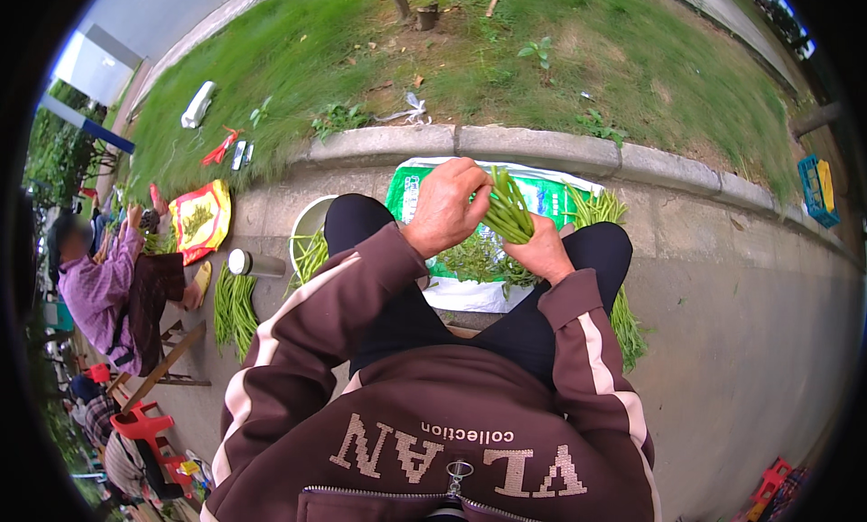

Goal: The person picks up a bunch of long green beans from a bowl, sorts through them, and snaps off the ends by hand while sitting outdoors.

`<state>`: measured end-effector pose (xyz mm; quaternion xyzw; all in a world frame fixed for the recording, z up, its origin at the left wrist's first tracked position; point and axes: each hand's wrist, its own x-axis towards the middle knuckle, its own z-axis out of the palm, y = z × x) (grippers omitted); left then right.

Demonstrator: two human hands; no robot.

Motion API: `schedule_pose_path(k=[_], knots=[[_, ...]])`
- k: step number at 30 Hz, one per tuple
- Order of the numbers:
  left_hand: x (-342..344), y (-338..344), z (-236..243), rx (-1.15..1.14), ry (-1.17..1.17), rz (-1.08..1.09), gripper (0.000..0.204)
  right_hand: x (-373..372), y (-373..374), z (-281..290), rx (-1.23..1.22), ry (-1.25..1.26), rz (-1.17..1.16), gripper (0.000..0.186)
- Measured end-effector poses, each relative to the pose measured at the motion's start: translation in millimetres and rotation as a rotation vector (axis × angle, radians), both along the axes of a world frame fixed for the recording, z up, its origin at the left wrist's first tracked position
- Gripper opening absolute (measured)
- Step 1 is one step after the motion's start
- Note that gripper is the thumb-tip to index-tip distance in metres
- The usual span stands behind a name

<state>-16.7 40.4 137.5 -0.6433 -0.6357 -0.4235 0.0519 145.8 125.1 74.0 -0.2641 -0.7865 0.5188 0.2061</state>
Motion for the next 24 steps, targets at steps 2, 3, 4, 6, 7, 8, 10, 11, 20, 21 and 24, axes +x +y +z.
schedule_pose_path(k=[2, 3, 4, 6, 7, 8, 10, 11, 20, 21, 24], knots=[[2, -1, -8, -0.032, -0.255, 0.064, 0.004, 2, -1, 0, 0.005, -0.041, 0.025, 0.018], [-4, -4, -11, -0.037, -0.418, 0.095, 0.005, 2, -3, -3, -0.001, -0.045, 0.041, 0.017], [-11, -3, -12, -0.046, -0.583, 0.114, 0.006, 3, -3, -3, -0.013, -0.033, 0.004, 0.016], [-31, -3, -25, 0.011, -0.922, 0.056, 0.009, 3, -2, 0, -0.026, -0.009, -0.059, 0.014], [-34, -9, -24, -0.018, -1.006, -0.012, 0.010, 5, 3, -3, -0.050, -0.002, -0.071, 0.014], [-38, -17, -26, -0.097, -0.959, 0.007, 0.012, 6, 8, -7, -0.067, 0.007, -0.089, 0.013], [-42, -31, -34, -0.179, -0.869, 0.052, 0.014, 3, 14, -6, -0.088, 0.044, -0.093, 0.013], [-39, -36, -30, -0.191, -0.827, 0.078, 0.014, 2, 15, -9, -0.103, 0.035, -0.096, 0.014], [-39, -38, -73, -0.219, -0.860, 0.181, 0.012, -2, 16, -1, -0.409, 0.303, -0.080, 0.014], [-43, -39, -82, -0.211, -0.885, 0.200, 0.013, -2, 16, 2, -0.446, 0.329, -0.077, 0.014], [-41, -39, -87, -0.283, -0.879, 0.187, 0.015, 1, 17, 5, -0.526, 0.384, -0.071, 0.018]])
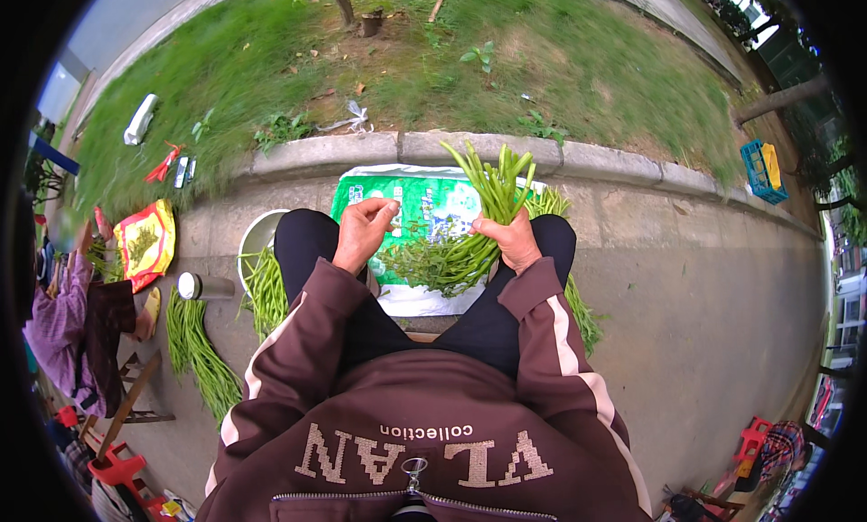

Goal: The person picks up a bunch of long green beans from a bowl, sorts through them, and snaps off the ends by hand while sitting outdoors.

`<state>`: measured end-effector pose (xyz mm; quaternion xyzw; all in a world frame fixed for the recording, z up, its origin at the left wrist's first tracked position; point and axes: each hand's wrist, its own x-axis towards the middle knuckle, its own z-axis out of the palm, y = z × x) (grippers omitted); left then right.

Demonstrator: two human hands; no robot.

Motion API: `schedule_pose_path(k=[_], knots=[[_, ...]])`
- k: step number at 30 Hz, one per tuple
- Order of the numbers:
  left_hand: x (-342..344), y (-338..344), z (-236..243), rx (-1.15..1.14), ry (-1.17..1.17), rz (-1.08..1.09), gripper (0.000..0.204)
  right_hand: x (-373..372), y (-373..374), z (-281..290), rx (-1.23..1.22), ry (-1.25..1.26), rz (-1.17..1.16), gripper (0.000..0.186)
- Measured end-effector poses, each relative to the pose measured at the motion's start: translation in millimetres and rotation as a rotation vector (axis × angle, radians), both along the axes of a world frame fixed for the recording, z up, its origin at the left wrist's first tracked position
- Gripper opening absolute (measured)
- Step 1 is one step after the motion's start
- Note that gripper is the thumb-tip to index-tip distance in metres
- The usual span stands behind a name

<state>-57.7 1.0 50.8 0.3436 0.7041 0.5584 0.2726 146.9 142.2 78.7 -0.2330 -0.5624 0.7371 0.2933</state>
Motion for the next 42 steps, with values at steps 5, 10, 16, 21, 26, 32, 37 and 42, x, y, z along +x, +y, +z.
schedule_pose_path(k=[5, 10, 16, 21, 26, 32, 37, 42], knots=[[10, 10, 18, 0.183, 0.328, -0.069, 0.015, 1, -2, -2, -0.009, -0.003, 0.001, 0.019], [14, 26, 80, 0.296, 0.488, -0.030, 0.037, 5, -2, -1, 0.025, -0.035, 0.073, 0.020], [0, 48, 111, 0.299, 1.081, -0.227, 0.030, 7, -3, -1, 0.032, -0.103, 0.118, 0.023], [-10, 48, 118, 0.055, 1.178, -0.437, 0.023, 13, 2, -7, 0.052, -0.083, 0.150, 0.023], [-6, 51, 118, 0.233, 0.745, -0.424, 0.010, 15, 2, -2, -0.042, 0.007, 0.132, 0.035], [-7, 51, 126, 0.090, 0.725, -0.478, 0.012, 17, 3, -3, -0.092, 0.042, 0.131, 0.037], [-7, 51, 127, 0.268, 0.939, -0.480, 0.008, 17, 6, -5, -0.077, 0.052, 0.146, 0.036], [-6, 51, 135, 0.181, 1.238, -0.461, 0.007, 16, 3, -1, -0.109, 0.041, 0.121, 0.035]])
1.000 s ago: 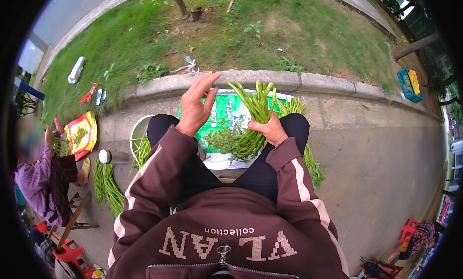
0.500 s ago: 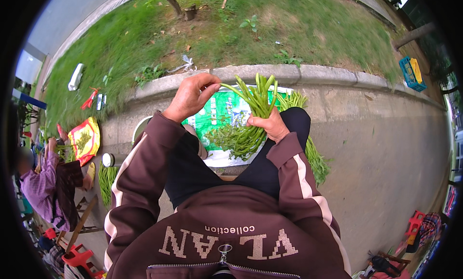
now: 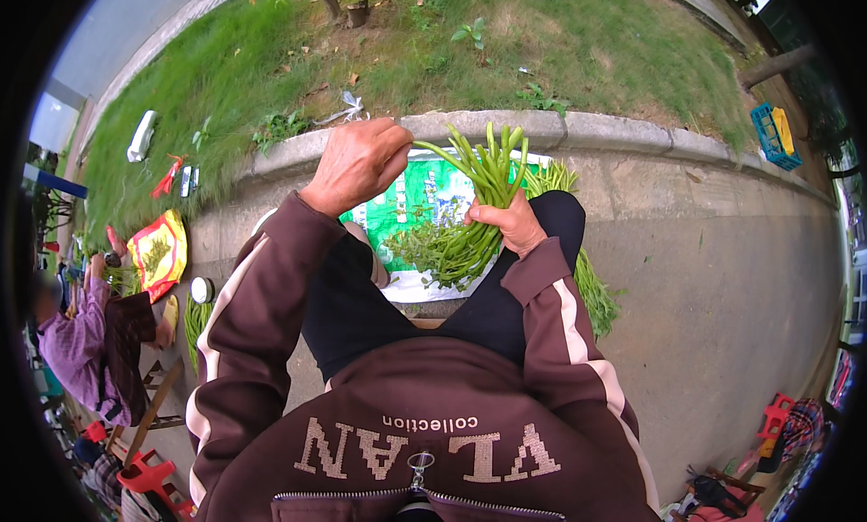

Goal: The person picks up a bunch of long green beans from a bowl, sorts through them, and snaps off the ends by hand while sitting outdoors.

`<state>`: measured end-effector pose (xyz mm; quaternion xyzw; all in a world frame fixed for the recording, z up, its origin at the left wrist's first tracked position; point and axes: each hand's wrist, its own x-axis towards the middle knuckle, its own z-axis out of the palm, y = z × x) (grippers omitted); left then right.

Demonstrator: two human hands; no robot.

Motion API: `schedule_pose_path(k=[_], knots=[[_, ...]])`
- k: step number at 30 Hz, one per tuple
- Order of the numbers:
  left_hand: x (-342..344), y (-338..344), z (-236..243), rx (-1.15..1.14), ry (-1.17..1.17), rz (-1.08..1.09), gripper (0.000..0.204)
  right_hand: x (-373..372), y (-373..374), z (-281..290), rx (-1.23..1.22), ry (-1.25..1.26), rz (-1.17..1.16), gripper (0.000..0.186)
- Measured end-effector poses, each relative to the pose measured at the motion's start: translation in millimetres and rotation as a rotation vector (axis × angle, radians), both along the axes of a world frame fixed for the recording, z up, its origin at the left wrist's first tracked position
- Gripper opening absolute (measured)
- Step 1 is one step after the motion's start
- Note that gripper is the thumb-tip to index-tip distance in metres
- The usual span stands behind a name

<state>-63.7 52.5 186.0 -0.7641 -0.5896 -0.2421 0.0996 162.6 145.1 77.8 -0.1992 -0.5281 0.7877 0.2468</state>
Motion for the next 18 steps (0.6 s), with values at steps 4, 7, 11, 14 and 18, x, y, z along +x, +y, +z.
schedule_pose_path(k=[4, 7, 11, 14, 18], knots=[[3, 10, -16, 0.249, -0.610, 0.206, 0.010, 0, -3, 3, -0.026, 0.040, -0.026, 0.030], [-16, 10, -32, 0.091, -1.253, 0.399, 0.013, 4, -3, 8, -0.153, 0.155, -0.056, 0.031], [20, -15, -78, -0.213, -1.359, 0.236, 0.016, 14, 11, 0, -0.325, 0.386, -0.088, 0.027], [40, -32, -88, -0.205, -1.369, 0.275, 0.017, 17, 19, -5, -0.419, 0.498, -0.148, 0.024], [59, -44, -89, -0.103, -1.463, 0.271, 0.012, 20, 23, -8, -0.452, 0.516, -0.215, 0.025]])
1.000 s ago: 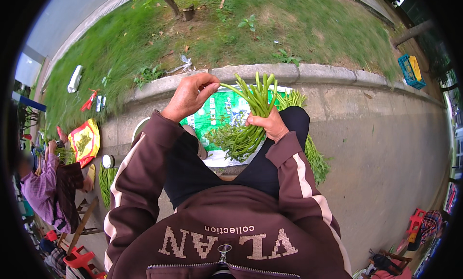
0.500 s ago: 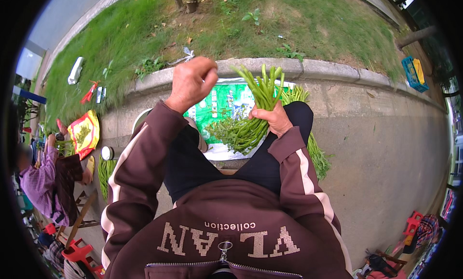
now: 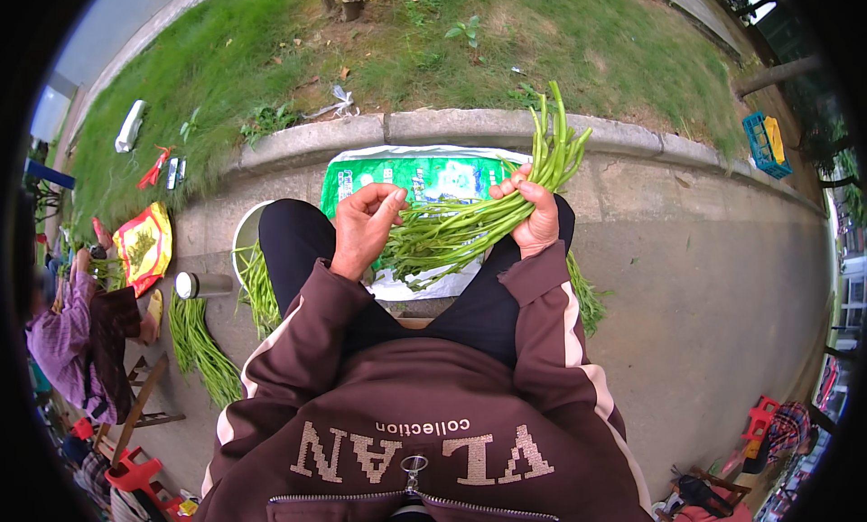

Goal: The person picks up a bunch of long green beans from a bowl, sorts through them, and snaps off the ends by hand while sitting outdoors.

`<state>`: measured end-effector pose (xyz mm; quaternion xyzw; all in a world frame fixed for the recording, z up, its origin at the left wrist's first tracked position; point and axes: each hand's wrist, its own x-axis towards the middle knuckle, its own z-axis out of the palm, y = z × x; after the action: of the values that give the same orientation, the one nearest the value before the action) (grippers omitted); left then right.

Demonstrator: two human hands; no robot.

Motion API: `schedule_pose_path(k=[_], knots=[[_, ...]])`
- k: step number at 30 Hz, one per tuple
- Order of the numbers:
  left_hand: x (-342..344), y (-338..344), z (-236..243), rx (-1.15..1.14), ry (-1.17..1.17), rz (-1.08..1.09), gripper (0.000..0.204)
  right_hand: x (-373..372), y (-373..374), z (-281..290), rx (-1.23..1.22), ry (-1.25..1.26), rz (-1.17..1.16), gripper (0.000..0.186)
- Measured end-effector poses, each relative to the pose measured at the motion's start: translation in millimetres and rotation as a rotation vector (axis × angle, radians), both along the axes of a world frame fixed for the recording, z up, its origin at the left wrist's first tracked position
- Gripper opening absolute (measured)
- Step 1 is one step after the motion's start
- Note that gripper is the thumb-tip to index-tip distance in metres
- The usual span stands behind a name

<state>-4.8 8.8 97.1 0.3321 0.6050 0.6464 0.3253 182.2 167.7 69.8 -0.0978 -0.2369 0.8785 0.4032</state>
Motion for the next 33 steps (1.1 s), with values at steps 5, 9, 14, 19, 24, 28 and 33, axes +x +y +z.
schedule_pose_path(k=[5, 9, 14, 19, 24, 28, 33], knots=[[6, -11, -9, -0.003, 0.141, 0.017, 0.010, 2, 3, -3, -0.045, 0.041, -0.064, 0.020], [25, -18, -15, 0.009, 0.317, 0.041, 0.013, 3, 6, -5, -0.096, 0.052, -0.051, 0.020], [42, -8, -13, 0.087, 0.721, -0.046, 0.009, 0, 2, -8, -0.057, -0.013, -0.021, 0.022], [43, -6, -20, -0.008, 0.903, -0.055, 0.008, -4, -1, -10, -0.065, -0.062, 0.052, 0.022], [41, -4, -33, -0.096, 0.895, -0.112, 0.008, -7, -1, -11, -0.051, -0.104, 0.054, 0.022], [37, -9, -20, -0.051, 0.952, -0.110, 0.007, -8, 1, -12, -0.039, -0.101, 0.035, 0.021], [32, -10, -9, -0.046, 1.155, -0.175, 0.006, -10, -1, -5, -0.039, -0.147, -0.013, 0.019]])
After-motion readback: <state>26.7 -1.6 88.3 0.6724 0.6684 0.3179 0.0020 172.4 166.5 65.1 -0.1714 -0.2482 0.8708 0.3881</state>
